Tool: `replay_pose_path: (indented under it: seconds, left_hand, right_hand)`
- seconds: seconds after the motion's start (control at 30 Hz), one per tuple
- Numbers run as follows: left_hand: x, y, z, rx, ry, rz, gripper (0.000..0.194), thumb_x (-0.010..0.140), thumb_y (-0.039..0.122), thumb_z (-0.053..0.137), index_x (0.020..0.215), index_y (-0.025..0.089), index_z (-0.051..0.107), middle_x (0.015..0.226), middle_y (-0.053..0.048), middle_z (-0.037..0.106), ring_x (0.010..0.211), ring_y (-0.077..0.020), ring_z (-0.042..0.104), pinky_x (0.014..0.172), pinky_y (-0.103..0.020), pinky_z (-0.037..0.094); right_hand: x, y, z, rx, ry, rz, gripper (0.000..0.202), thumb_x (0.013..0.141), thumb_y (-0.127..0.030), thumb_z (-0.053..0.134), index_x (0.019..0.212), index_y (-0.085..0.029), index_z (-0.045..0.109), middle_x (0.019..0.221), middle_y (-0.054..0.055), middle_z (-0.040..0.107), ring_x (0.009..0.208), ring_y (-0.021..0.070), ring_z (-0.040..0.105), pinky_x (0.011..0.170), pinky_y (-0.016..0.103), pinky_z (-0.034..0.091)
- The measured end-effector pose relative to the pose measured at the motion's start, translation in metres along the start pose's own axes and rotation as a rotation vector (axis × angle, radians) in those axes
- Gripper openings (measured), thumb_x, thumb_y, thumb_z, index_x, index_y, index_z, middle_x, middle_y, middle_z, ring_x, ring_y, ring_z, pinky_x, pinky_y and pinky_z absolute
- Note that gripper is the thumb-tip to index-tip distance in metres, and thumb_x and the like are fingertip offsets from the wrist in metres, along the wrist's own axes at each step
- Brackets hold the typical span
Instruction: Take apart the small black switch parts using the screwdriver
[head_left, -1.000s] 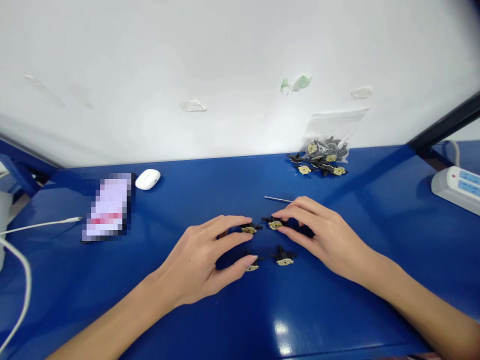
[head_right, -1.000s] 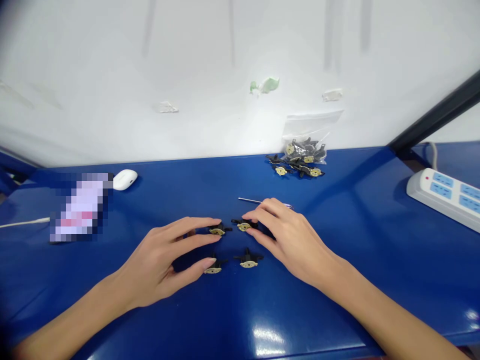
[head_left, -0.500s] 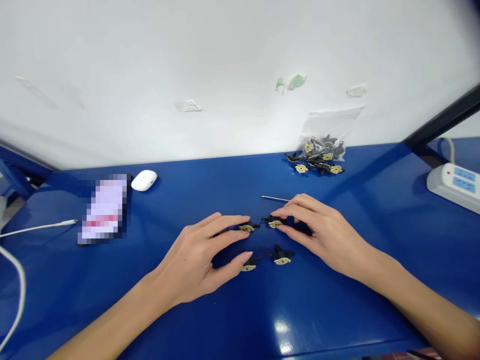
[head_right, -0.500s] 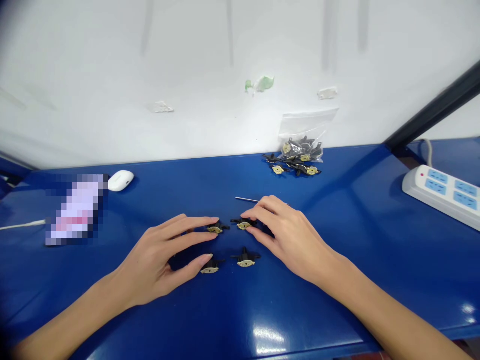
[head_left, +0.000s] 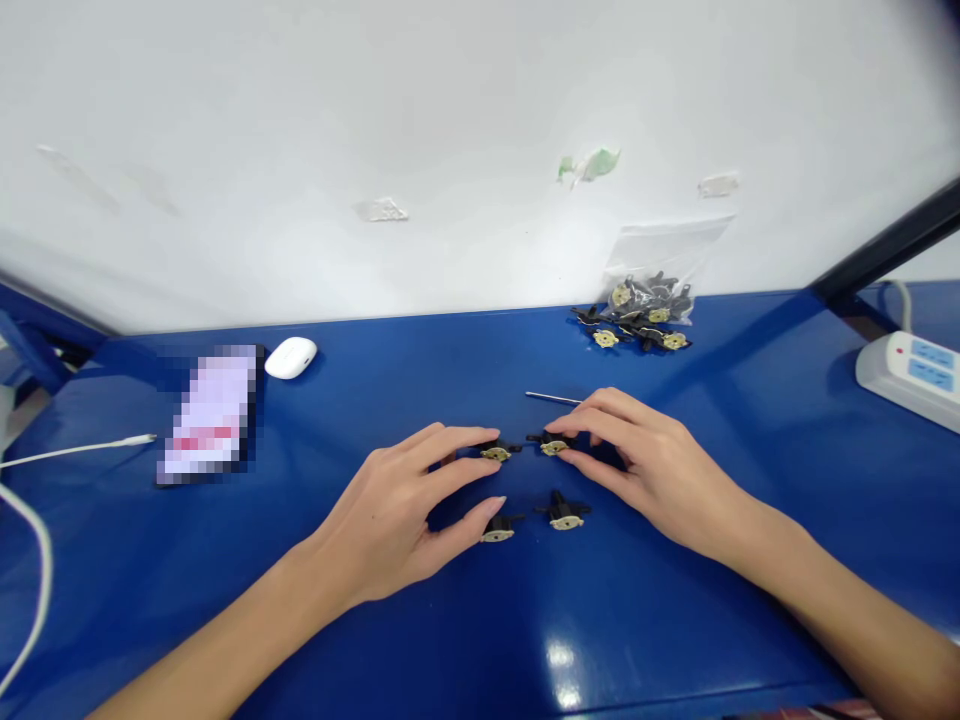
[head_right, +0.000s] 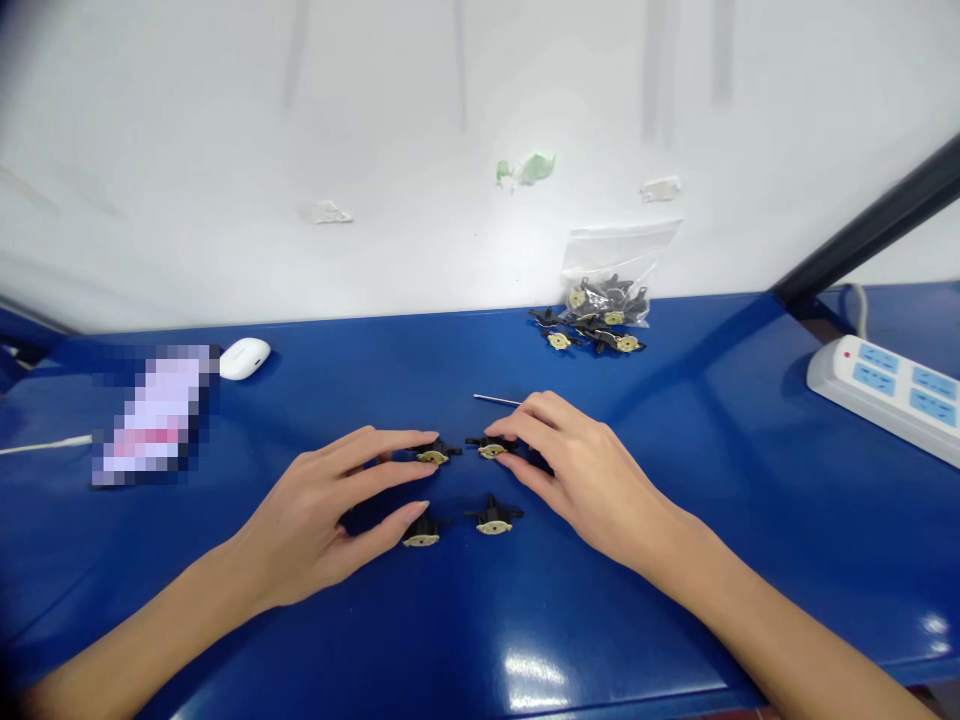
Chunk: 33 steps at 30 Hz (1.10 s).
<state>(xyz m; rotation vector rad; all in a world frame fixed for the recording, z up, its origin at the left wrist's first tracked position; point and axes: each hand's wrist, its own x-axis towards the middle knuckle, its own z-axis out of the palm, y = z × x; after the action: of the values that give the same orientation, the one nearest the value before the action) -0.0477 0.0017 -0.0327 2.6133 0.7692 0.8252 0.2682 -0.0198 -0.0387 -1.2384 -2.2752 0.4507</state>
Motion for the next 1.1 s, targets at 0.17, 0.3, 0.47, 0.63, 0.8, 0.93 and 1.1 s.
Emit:
replay_pose_path:
  seconds: [0.17, 0.3, 0.47, 0.63, 0.8, 0.93, 1.1]
  left_hand:
    - [0.000, -0.001, -0.001, -0.006, 0.014, -0.017, 0.020, 0.111, 0.029, 0.075, 0.127, 0.023, 0.084, 0.147, -0.016, 0.079, 0.085, -0.0187, 0.078, 0.070, -0.034, 0.068]
    - [0.000, 0.002, -0.003, 0.029, 0.045, -0.001, 0.022, 0.110, 0.027, 0.076, 0.131, 0.023, 0.081, 0.147, -0.017, 0.076, 0.081, -0.0156, 0.071, 0.065, -0.031, 0.064]
    - [0.002, 0.006, -0.008, 0.089, 0.145, 0.045, 0.023, 0.109, 0.024, 0.076, 0.132, 0.024, 0.078, 0.129, -0.013, 0.074, 0.074, -0.0134, 0.064, 0.064, -0.030, 0.060]
    - [0.005, 0.007, -0.010, 0.079, 0.138, 0.070, 0.022, 0.107, 0.026, 0.078, 0.128, 0.023, 0.080, 0.122, -0.011, 0.072, 0.069, -0.0117, 0.059, 0.061, -0.030, 0.056]
    - [0.004, 0.010, -0.009, 0.049, 0.007, 0.124, 0.031, 0.103, 0.038, 0.085, 0.129, 0.023, 0.080, 0.111, -0.008, 0.075, 0.068, -0.0130, 0.070, 0.057, -0.027, 0.053]
    - [0.002, 0.011, -0.007, 0.053, -0.050, 0.106, 0.031, 0.102, 0.044, 0.086, 0.125, 0.023, 0.081, 0.107, -0.006, 0.080, 0.071, -0.0141, 0.075, 0.060, -0.027, 0.055]
    - [0.000, 0.009, -0.002, 0.036, -0.071, 0.094, 0.013, 0.108, 0.028, 0.079, 0.119, 0.025, 0.084, 0.099, -0.002, 0.081, 0.069, -0.0121, 0.074, 0.061, -0.026, 0.054]
  right_hand:
    - [0.000, -0.001, 0.000, -0.011, -0.012, 0.014, 0.021, 0.117, -0.024, 0.065, 0.137, -0.026, 0.073, 0.122, 0.010, 0.075, 0.100, 0.0232, 0.076, 0.075, 0.034, 0.064]
    - [0.000, -0.005, -0.005, -0.002, 0.016, 0.014, 0.022, 0.115, -0.025, 0.068, 0.137, -0.026, 0.073, 0.123, 0.010, 0.074, 0.100, 0.0237, 0.076, 0.073, 0.033, 0.064]
    - [-0.002, -0.007, -0.011, 0.023, 0.056, 0.057, 0.022, 0.115, -0.024, 0.066, 0.136, -0.027, 0.073, 0.129, 0.011, 0.074, 0.091, 0.0209, 0.074, 0.070, 0.033, 0.061]
    - [0.000, -0.011, -0.017, 0.051, 0.057, -0.002, 0.013, 0.115, -0.022, 0.067, 0.122, -0.023, 0.078, 0.112, 0.007, 0.075, 0.085, 0.0188, 0.072, 0.069, 0.031, 0.056]
    - [-0.001, -0.016, -0.023, 0.189, -0.135, -0.039, 0.019, 0.109, -0.040, 0.082, 0.122, -0.026, 0.082, 0.110, 0.004, 0.078, 0.085, 0.0183, 0.073, 0.073, 0.032, 0.057]
    - [-0.002, -0.017, -0.022, 0.165, -0.265, -0.044, 0.024, 0.106, -0.039, 0.084, 0.127, -0.027, 0.083, 0.117, 0.005, 0.078, 0.084, 0.0183, 0.075, 0.071, 0.032, 0.059]
    - [-0.002, -0.017, -0.019, 0.205, -0.312, -0.043, 0.011, 0.109, -0.027, 0.078, 0.118, -0.026, 0.085, 0.105, 0.004, 0.077, 0.079, 0.0156, 0.072, 0.059, 0.025, 0.054]
